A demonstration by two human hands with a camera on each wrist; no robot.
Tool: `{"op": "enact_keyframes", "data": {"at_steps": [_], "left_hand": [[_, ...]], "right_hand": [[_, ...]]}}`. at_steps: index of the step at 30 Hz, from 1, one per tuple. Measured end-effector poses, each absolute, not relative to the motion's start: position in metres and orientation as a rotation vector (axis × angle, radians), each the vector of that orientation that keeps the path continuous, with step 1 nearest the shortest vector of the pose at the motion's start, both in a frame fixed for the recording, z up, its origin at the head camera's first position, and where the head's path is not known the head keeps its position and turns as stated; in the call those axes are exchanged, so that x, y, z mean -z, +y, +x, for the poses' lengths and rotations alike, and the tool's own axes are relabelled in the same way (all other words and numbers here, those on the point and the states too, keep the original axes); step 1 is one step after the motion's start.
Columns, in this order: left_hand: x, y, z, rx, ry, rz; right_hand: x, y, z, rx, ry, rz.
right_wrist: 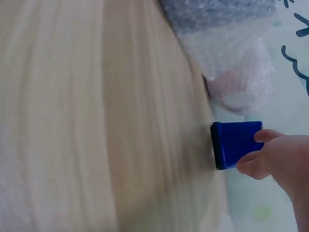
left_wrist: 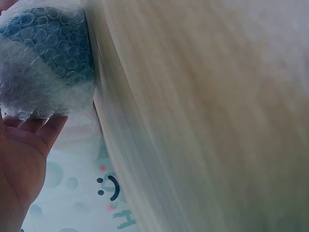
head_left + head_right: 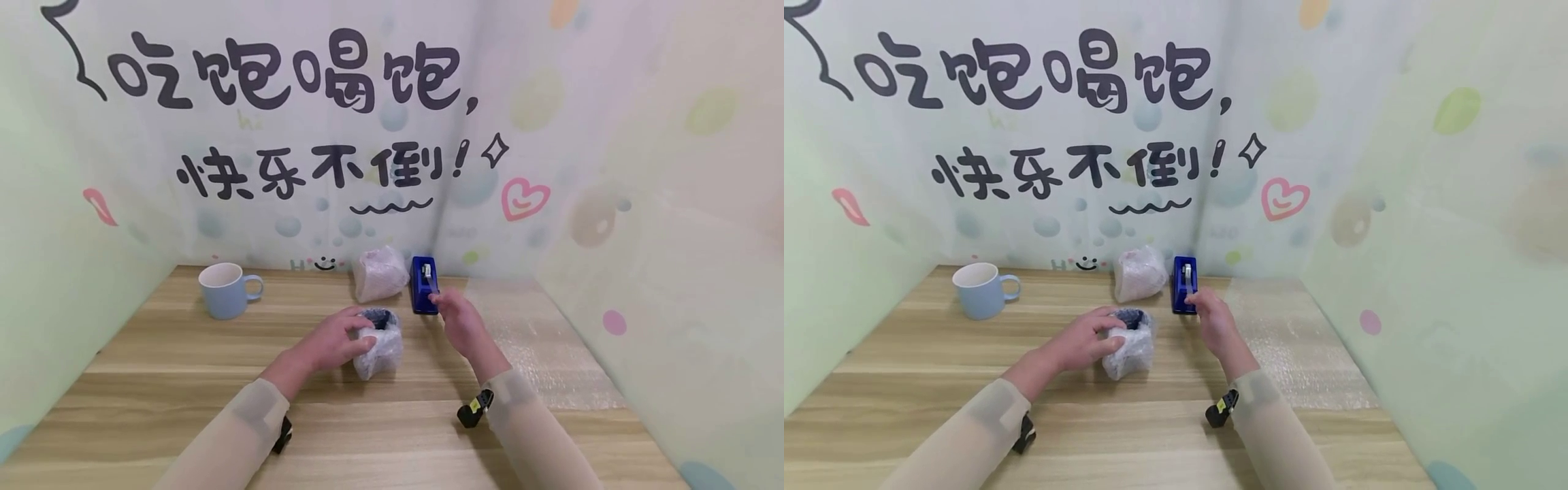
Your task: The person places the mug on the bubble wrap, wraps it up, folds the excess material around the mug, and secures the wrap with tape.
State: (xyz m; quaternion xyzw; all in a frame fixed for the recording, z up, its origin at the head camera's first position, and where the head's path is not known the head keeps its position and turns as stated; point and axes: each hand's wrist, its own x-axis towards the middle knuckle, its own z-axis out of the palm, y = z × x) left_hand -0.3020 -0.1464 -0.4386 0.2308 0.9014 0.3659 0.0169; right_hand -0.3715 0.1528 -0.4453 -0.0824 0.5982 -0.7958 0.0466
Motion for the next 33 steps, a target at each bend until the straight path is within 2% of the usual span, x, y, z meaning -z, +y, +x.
{"op": "enact_keyframes", "data": {"at_steps": [4, 11, 16, 24, 33], "left_hand": [[0.438, -0.146, -0.303, -1.127, 2.802, 0.709], [0.438, -0.146, -0.304, -1.123, 2.799, 0.711], [0.436, -0.148, -0.304, -1.129, 2.804, 0.718], [0.438, -0.148, -0.302, -1.139, 2.79, 0.689], [0.438, -0.148, -0.301, -1.152, 2.778, 0.693]], "right_hand": [[0.439, 0.152, -0.365, 2.31, 1.969, -0.179], [0.419, 0.144, -0.333, 1.886, 2.32, 0.046], [0.426, 0.145, -0.319, 1.66, 2.372, 0.106], [0.45, 0.148, -0.329, 1.514, 2.447, 0.209], [0.446, 0.142, -0.342, 1.038, 2.635, 0.156]]}}
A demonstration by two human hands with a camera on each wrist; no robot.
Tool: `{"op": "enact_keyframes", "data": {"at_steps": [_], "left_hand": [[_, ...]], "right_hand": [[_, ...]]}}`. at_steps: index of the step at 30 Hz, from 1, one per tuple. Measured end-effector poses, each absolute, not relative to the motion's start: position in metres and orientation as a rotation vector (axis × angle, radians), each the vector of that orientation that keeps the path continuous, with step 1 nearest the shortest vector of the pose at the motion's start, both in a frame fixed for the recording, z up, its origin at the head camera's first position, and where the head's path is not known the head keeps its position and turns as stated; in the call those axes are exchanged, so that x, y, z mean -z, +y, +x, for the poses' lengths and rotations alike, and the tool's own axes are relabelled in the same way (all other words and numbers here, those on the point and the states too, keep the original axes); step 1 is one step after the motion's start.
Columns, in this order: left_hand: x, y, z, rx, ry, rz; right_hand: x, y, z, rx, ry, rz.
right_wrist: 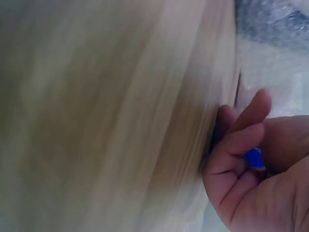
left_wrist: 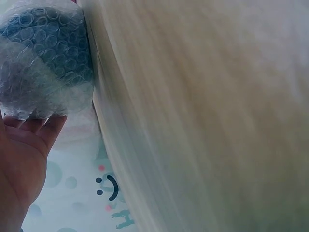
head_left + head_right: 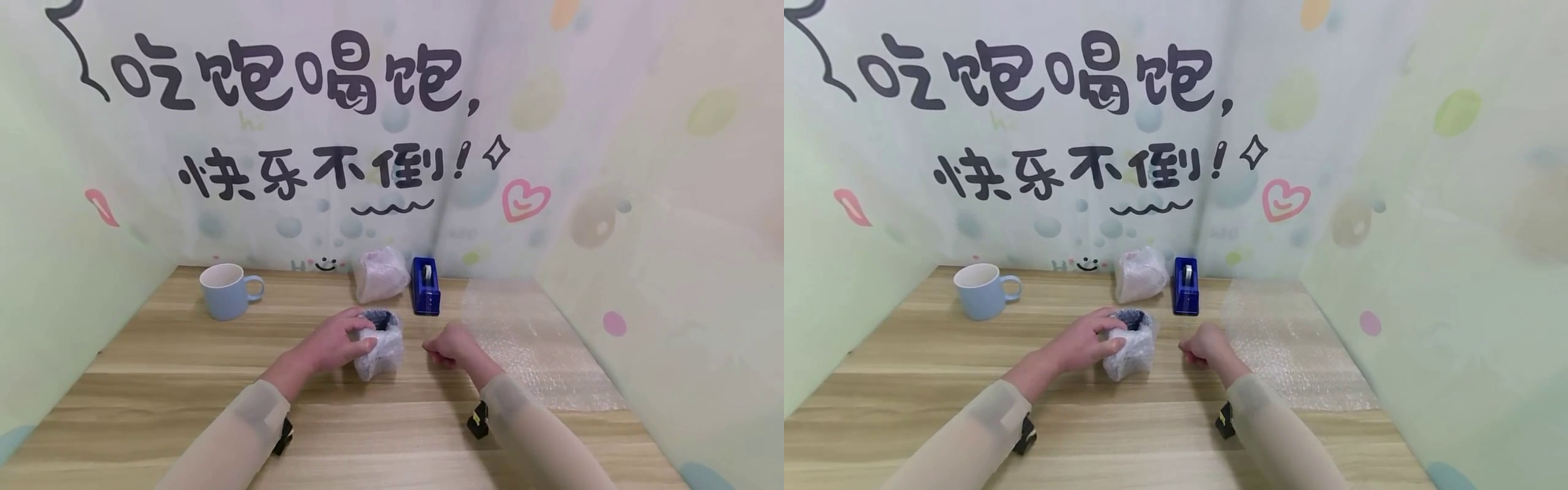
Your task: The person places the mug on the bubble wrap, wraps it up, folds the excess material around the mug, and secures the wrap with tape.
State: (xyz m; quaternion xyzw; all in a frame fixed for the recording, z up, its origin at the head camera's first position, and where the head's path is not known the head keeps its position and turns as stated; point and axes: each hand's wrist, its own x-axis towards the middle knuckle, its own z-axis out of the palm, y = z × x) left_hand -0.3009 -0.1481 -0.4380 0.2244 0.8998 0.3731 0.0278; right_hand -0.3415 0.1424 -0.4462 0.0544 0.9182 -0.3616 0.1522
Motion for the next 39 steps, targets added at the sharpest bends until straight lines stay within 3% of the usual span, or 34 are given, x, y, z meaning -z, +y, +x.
{"op": "enact_keyframes", "data": {"at_steps": [7, 15, 19, 39], "left_hand": [[0.438, -0.148, -0.301, -1.142, 2.789, 0.7], [0.439, -0.148, -0.302, -1.149, 2.789, 0.688], [0.441, -0.147, -0.303, -1.145, 2.793, 0.7], [0.435, -0.148, -0.301, -1.127, 2.784, 0.721]], "right_hand": [[0.429, 0.145, -0.359, 0.806, 2.793, 0.098], [0.433, 0.136, -0.388, 1.653, 2.476, 0.342], [0.444, 0.135, -0.396, 1.834, 2.385, 0.405], [0.46, 0.14, -0.411, 1.69, 2.477, 0.461]]}}
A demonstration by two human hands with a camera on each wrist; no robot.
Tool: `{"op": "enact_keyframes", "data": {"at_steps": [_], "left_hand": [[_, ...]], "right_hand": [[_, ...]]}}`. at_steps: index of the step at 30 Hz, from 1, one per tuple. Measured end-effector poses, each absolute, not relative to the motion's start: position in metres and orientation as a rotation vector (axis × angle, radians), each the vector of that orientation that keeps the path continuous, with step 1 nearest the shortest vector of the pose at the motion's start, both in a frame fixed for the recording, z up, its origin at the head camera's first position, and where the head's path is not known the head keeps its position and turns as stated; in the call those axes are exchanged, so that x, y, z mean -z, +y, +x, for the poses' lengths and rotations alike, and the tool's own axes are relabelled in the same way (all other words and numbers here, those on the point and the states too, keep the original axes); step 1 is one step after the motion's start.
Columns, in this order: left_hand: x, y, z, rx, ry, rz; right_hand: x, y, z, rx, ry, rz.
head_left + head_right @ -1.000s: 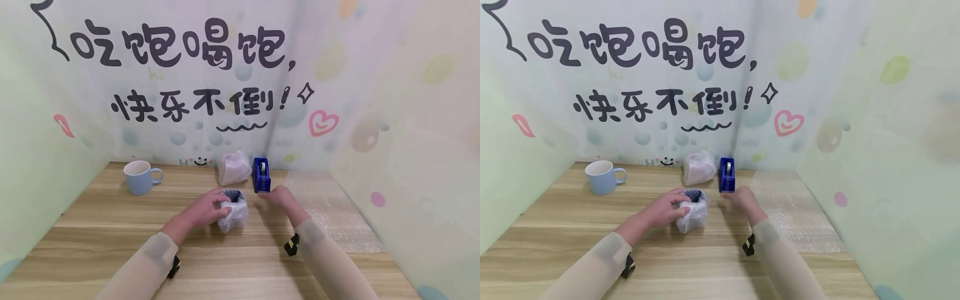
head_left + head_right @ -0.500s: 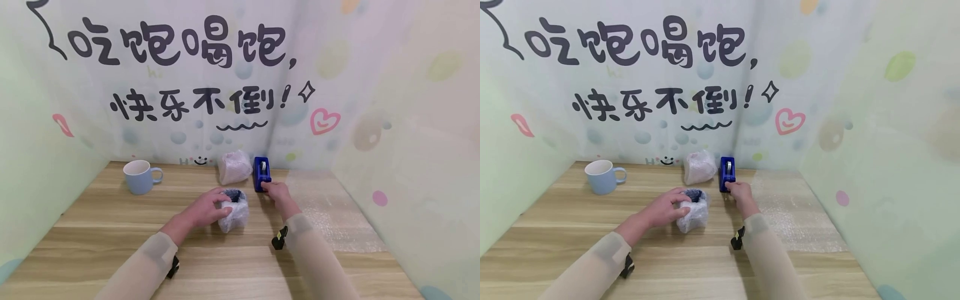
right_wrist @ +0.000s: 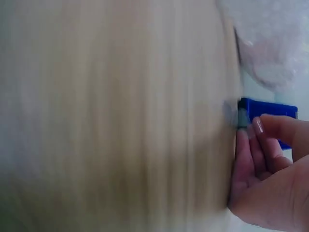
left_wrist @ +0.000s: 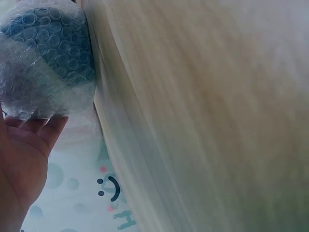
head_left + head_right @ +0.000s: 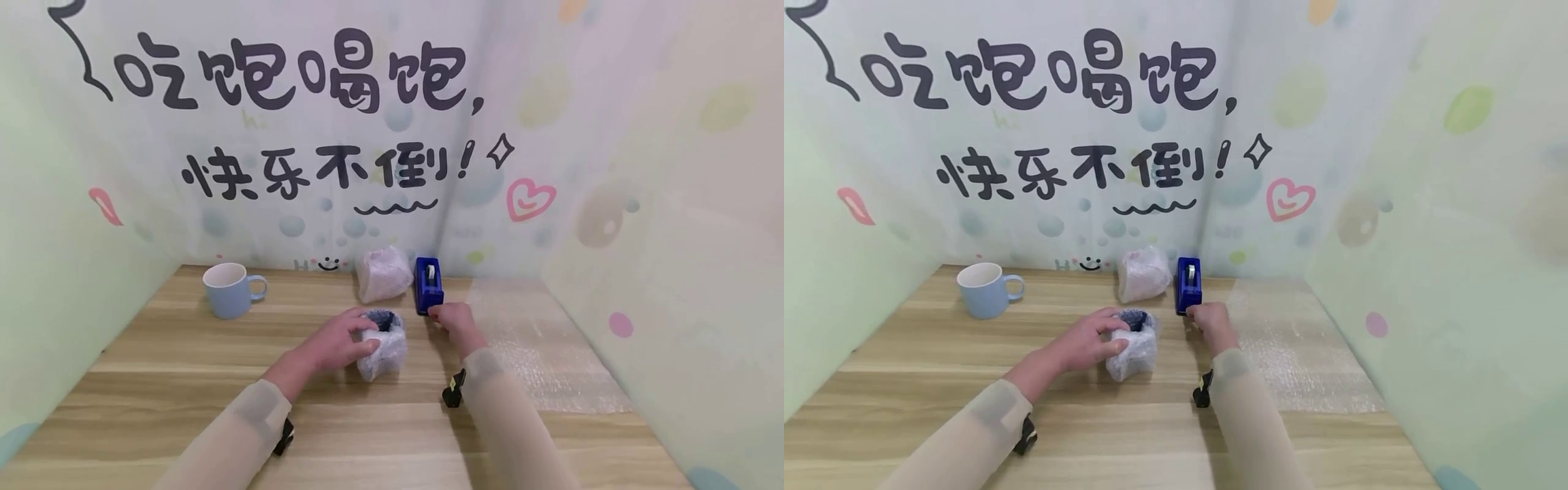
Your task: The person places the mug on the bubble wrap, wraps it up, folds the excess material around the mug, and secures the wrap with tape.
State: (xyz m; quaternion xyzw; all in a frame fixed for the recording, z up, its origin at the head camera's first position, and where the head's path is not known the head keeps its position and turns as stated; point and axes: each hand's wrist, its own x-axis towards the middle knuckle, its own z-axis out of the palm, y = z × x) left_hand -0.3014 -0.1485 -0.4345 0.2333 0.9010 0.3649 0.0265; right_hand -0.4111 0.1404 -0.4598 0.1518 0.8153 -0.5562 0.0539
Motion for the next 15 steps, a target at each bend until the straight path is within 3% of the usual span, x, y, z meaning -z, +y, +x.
{"op": "enact_keyframes", "data": {"at_steps": [15], "left_hand": [[0.441, -0.147, -0.301, -1.129, 2.794, 0.676]], "right_hand": [[0.446, 0.158, -0.389, 1.887, 2.373, 0.076]]}}
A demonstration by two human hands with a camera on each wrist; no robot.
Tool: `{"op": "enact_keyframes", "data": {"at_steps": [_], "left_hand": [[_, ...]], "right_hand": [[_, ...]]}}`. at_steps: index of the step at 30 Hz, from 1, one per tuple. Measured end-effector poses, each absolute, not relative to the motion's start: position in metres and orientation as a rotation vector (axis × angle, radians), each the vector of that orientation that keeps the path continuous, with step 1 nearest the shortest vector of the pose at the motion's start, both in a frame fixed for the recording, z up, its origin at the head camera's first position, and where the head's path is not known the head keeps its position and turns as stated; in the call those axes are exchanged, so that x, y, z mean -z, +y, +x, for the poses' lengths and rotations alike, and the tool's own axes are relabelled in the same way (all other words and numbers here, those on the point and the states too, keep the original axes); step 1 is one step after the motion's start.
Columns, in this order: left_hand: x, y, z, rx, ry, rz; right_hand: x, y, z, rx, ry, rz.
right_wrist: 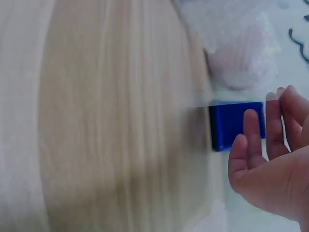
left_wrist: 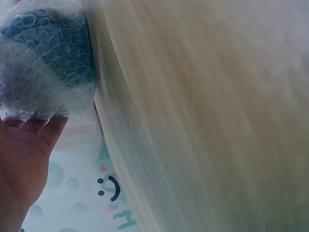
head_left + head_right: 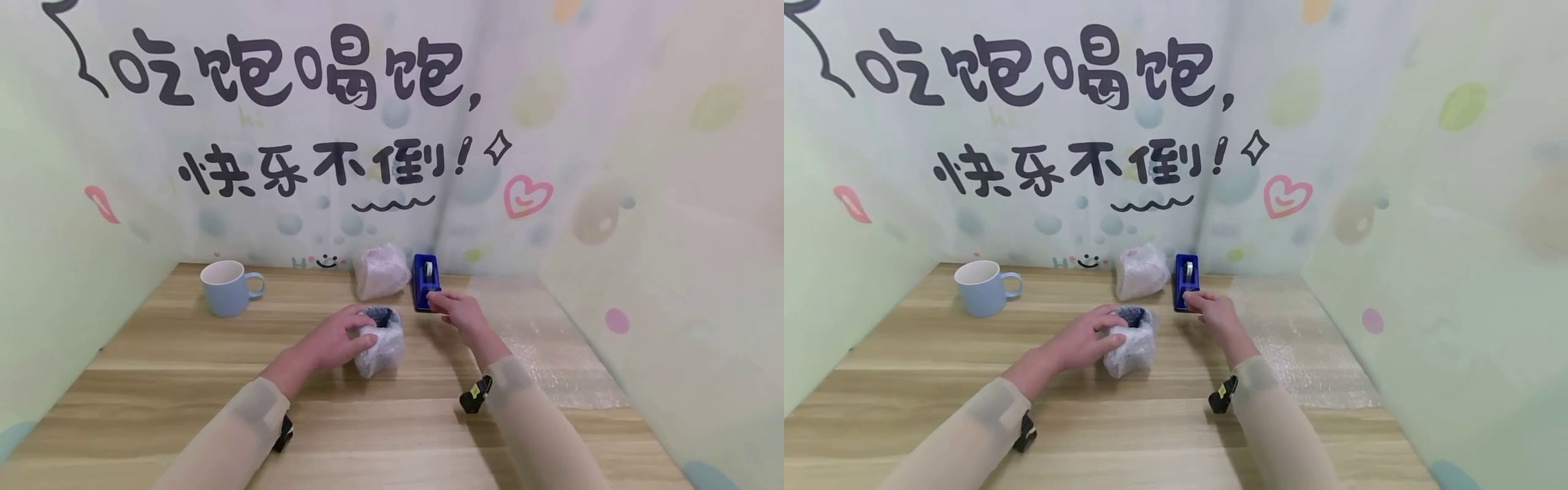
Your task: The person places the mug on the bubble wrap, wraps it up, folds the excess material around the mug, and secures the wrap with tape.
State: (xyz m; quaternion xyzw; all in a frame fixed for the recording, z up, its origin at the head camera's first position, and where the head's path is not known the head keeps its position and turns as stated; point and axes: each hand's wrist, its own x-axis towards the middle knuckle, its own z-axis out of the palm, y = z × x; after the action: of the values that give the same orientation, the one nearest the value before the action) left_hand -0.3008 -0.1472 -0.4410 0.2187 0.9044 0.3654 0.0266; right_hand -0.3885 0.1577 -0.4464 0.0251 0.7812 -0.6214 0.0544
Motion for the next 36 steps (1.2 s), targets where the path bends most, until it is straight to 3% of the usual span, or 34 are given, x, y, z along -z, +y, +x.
{"op": "enact_keyframes", "data": {"at_steps": [6, 19, 24, 36], "left_hand": [[0.44, -0.149, -0.301, -1.121, 2.807, 0.723], [0.443, -0.15, -0.3, -1.266, 2.802, 0.865], [0.442, -0.149, -0.301, -1.265, 2.817, 0.875], [0.441, -0.148, -0.298, -1.288, 2.818, 0.859]], "right_hand": [[0.422, 0.152, -0.374, 1.993, 2.32, -0.107], [0.35, 0.115, -0.307, 2.037, 2.038, -0.469], [0.35, 0.093, -0.301, 2.025, 1.997, -0.449], [0.386, 0.063, -0.331, 2.063, 2.071, -0.307]]}}
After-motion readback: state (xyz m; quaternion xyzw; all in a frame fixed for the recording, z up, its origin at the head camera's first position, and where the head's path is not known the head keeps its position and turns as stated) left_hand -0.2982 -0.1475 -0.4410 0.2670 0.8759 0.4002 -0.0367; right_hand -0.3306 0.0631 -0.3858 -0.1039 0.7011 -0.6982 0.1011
